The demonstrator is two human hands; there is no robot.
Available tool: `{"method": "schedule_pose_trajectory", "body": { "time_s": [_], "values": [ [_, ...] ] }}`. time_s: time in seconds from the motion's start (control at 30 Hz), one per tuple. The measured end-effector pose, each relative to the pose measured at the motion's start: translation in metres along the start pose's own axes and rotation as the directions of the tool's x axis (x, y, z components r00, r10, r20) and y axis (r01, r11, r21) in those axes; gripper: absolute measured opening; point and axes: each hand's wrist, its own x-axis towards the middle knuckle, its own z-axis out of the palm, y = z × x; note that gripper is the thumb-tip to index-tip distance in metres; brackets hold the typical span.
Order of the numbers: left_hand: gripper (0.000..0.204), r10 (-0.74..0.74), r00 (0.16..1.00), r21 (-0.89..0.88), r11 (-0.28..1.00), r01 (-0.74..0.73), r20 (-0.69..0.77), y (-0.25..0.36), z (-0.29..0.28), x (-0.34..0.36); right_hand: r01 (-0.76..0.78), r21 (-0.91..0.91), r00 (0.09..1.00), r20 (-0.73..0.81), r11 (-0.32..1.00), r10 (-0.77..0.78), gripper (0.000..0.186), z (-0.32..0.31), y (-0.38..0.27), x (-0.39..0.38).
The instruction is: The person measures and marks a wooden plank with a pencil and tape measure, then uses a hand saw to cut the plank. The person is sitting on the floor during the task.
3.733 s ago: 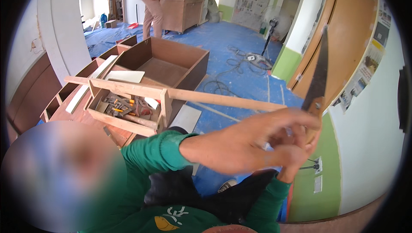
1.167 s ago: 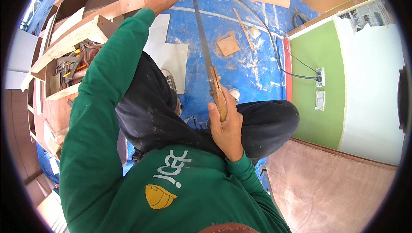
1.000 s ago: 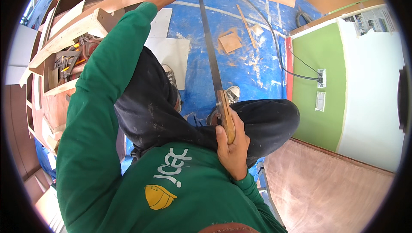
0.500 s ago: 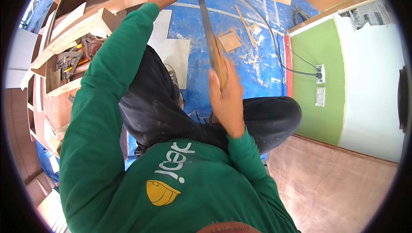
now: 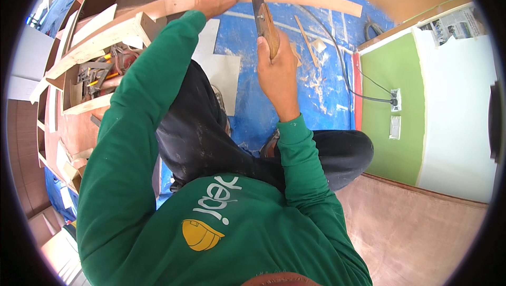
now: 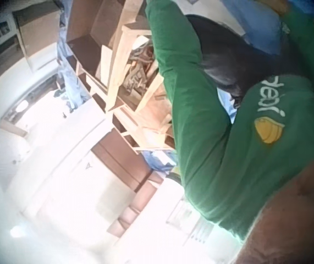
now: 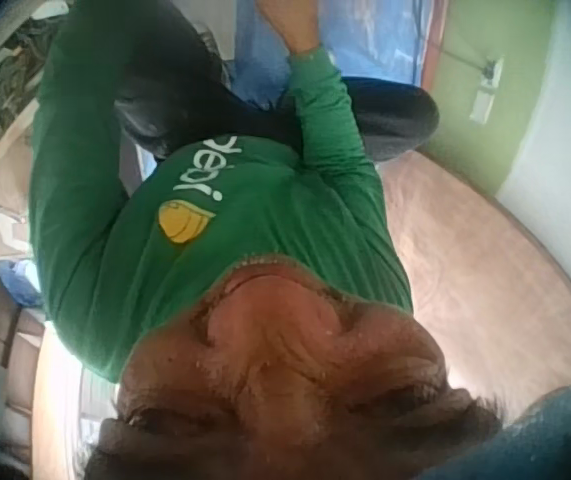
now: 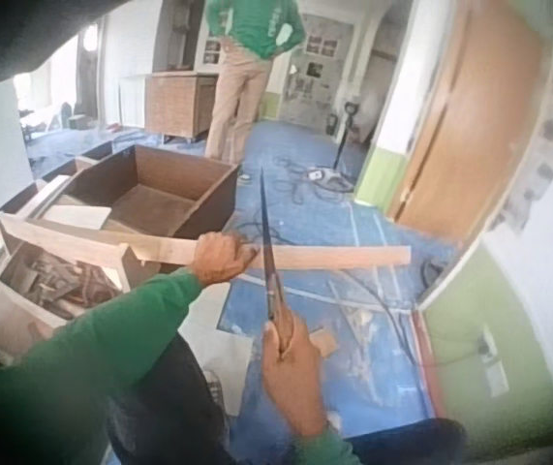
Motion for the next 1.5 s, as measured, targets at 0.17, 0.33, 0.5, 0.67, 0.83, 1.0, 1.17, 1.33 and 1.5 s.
{"method": "schedule_pose_trajectory", "body": {
  "time_s": [0.17,0.33,0.5,0.67,0.83,1.0,1.17,1.33,1.5],
  "values": [
    [0.056,0.267,0.962,0.062,0.961,-0.270,0.047,-0.011,-0.007,0.003,-0.123,0.085,0.992,0.047,0.989,0.119,0.049,-0.003,-0.024,0.008],
    [0.055,0.236,0.970,0.102,0.965,-0.241,0.060,-0.007,0.001,0.005,-0.020,0.110,0.998,0.056,0.994,0.014,0.049,-0.007,-0.025,0.006],
    [0.042,0.173,0.981,0.102,0.978,-0.181,0.089,-0.014,0.003,-0.002,-0.023,-0.055,0.994,0.105,0.998,0.029,0.050,-0.032,-0.038,-0.041],
    [0.037,0.215,0.977,0.106,0.971,-0.215,0.010,-0.006,0.008,0.005,-0.294,-0.134,0.946,0.102,0.946,0.308,0.054,-0.096,-0.067,-0.160],
    [0.034,0.208,0.978,0.099,0.973,-0.208,0.009,-0.014,0.008,0.004,-0.154,-0.168,0.977,0.121,0.974,0.176,0.051,-0.072,-0.073,-0.103],
    [0.034,0.206,0.978,0.075,0.975,-0.208,0.033,-0.007,0.000,0.006,0.022,-0.043,0.999,0.045,0.999,-0.020,0.049,0.001,-0.021,0.018],
    [0.036,0.144,0.985,0.053,0.987,-0.150,0.096,-0.015,-0.005,0.000,-0.023,-0.012,0.996,0.086,1.000,0.024,0.051,-0.004,-0.023,-0.004],
    [0.033,0.222,0.974,0.022,0.975,-0.221,-0.043,-0.010,0.008,0.006,-0.336,-0.130,0.934,0.078,0.933,0.348,0.053,-0.079,-0.059,-0.170],
    [0.032,0.185,0.982,0.036,0.982,-0.184,-0.037,-0.014,0.007,0.006,-0.209,-0.135,0.975,0.050,0.969,0.217,0.050,-0.062,-0.058,-0.124]
  ]
}}
